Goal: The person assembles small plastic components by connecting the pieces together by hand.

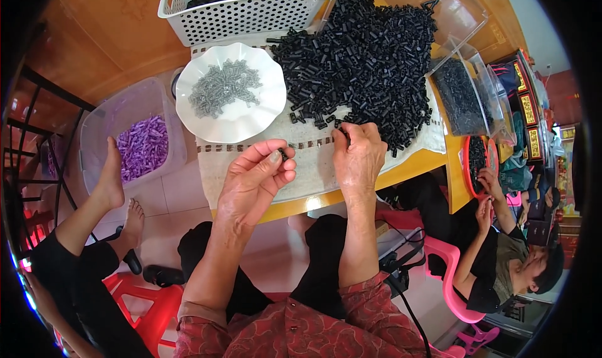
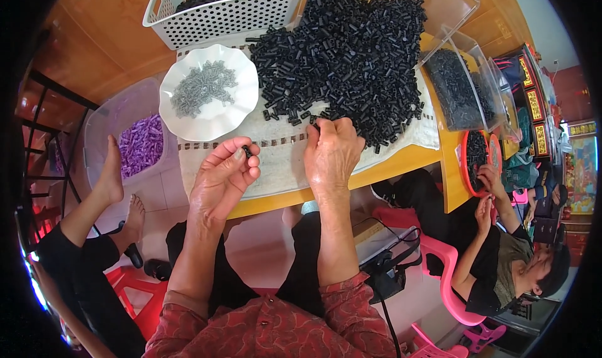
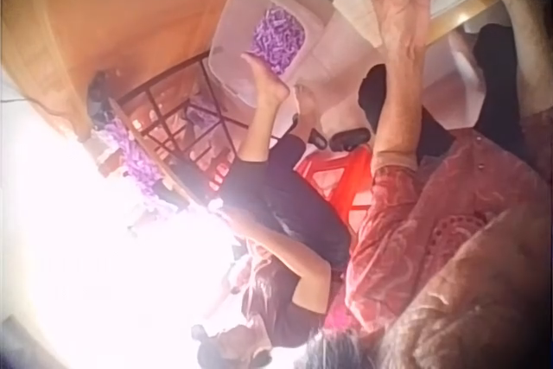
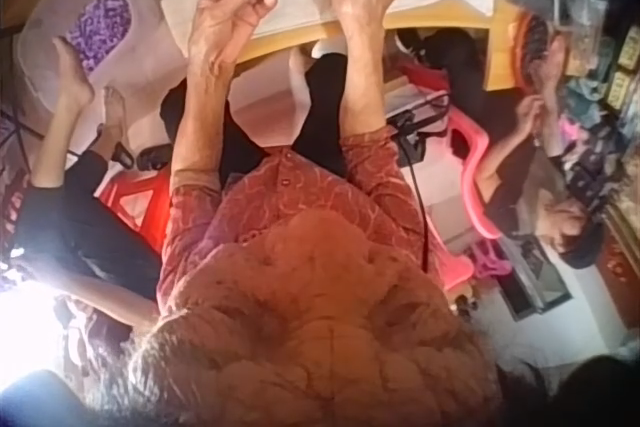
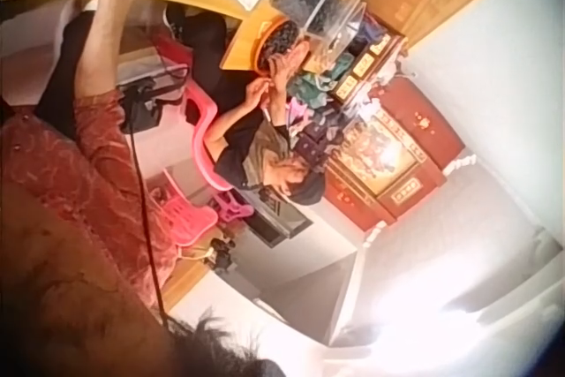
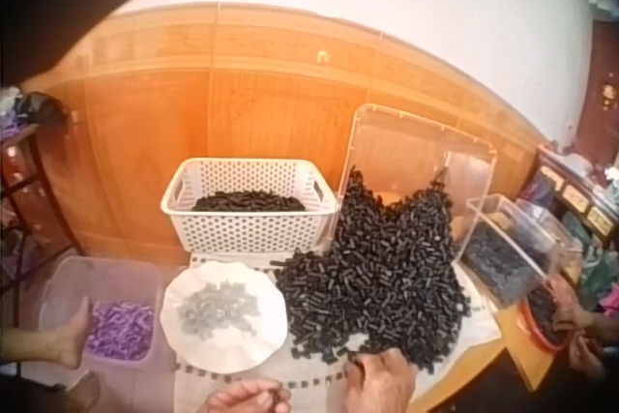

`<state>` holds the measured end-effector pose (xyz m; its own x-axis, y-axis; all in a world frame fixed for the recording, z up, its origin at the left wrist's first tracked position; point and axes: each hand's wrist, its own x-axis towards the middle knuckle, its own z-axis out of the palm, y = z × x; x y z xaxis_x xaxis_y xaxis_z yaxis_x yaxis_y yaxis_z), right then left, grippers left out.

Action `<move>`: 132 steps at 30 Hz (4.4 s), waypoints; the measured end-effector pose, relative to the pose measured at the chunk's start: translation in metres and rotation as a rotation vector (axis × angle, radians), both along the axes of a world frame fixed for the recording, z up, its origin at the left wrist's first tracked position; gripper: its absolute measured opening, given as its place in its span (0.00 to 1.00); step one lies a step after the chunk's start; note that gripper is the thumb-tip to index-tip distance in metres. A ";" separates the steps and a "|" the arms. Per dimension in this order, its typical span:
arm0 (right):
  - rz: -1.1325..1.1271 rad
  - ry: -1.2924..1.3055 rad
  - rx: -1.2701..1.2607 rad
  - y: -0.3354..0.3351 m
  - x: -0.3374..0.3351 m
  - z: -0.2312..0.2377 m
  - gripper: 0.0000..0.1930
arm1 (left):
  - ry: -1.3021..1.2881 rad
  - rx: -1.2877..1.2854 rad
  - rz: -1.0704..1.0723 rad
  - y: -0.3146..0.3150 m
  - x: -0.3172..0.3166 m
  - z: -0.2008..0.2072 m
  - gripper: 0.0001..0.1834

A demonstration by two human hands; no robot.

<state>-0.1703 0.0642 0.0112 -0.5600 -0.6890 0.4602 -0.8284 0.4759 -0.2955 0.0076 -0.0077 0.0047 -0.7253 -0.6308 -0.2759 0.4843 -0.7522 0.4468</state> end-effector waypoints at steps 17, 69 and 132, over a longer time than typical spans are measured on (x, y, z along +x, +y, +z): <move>0.407 -1.300 -0.397 0.000 0.026 0.020 0.11 | 0.216 0.180 0.084 -0.003 0.002 -0.003 0.13; 0.612 -1.232 -0.468 -0.010 0.053 0.021 0.05 | 0.185 0.143 0.107 0.002 0.002 -0.003 0.11; 0.728 -1.193 -0.541 -0.006 0.054 0.018 0.18 | -0.065 -0.488 0.039 -0.003 0.014 0.004 0.26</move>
